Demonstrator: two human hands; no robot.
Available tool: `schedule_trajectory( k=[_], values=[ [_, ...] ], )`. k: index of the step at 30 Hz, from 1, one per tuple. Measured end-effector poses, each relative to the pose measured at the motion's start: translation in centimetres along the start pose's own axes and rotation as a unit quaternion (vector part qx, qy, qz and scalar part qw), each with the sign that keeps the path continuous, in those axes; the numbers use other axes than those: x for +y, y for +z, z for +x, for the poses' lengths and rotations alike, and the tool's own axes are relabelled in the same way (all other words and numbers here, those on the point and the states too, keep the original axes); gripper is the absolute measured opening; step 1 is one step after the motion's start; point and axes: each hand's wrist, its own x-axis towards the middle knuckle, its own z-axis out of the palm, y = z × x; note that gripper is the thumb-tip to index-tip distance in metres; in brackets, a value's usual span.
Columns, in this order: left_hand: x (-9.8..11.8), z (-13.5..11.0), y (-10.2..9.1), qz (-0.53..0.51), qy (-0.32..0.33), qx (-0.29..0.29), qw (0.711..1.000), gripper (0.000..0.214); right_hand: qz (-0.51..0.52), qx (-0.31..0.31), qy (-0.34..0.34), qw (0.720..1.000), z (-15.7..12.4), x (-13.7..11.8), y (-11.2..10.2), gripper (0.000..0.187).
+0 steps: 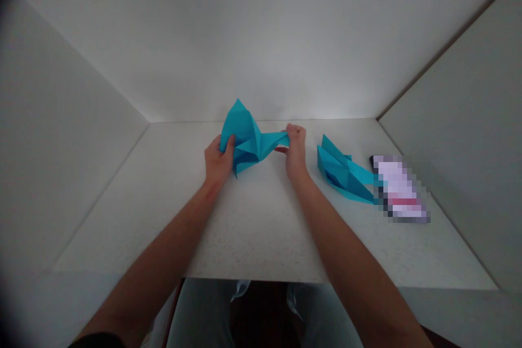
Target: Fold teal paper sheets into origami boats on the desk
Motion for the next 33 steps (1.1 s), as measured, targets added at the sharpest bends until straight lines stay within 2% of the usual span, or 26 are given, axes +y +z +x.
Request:
schedule_trajectory(
  k=[4,7,10,14,18,23,28,33],
  values=[
    [0.3,-0.1,0.0,0.007,-0.003,0.016,1.000,0.035,-0.048,-0.033,-0.028,0.998,-0.5,0.5,0.3,0.064],
    [0.1,0.2,0.2,-0.019,-0.025,0.029,0.999,0.031,-0.064,-0.056,-0.039,0.996,-0.6,0.9,0.3,0.062],
    [0.0,0.3,0.2,-0.027,-0.037,0.034,0.998,0.023,-0.078,-0.061,-0.068,0.993,-0.8,0.9,0.3,0.061],
    [0.3,-0.1,0.2,-0.039,-0.029,0.030,0.998,0.015,-0.094,-0.072,-0.101,0.988,-1.6,0.9,0.5,0.071],
    [0.5,-0.3,0.3,-0.045,-0.025,0.035,0.998,0.016,-0.108,-0.068,-0.121,0.984,-1.9,1.0,0.9,0.069],
    [0.6,-0.2,0.4,-0.058,-0.035,0.040,0.997,0.015,-0.118,-0.071,-0.105,0.985,-1.4,1.1,0.8,0.059],
    [0.3,0.1,0.6,-0.069,-0.046,0.052,0.995,0.015,-0.151,-0.082,-0.111,0.979,-1.0,1.4,0.3,0.068],
    [-0.9,0.7,0.9,-0.130,-0.081,0.050,0.987,0.021,-0.122,-0.110,-0.061,0.984,-0.2,1.9,-0.1,0.041]
  ],
)
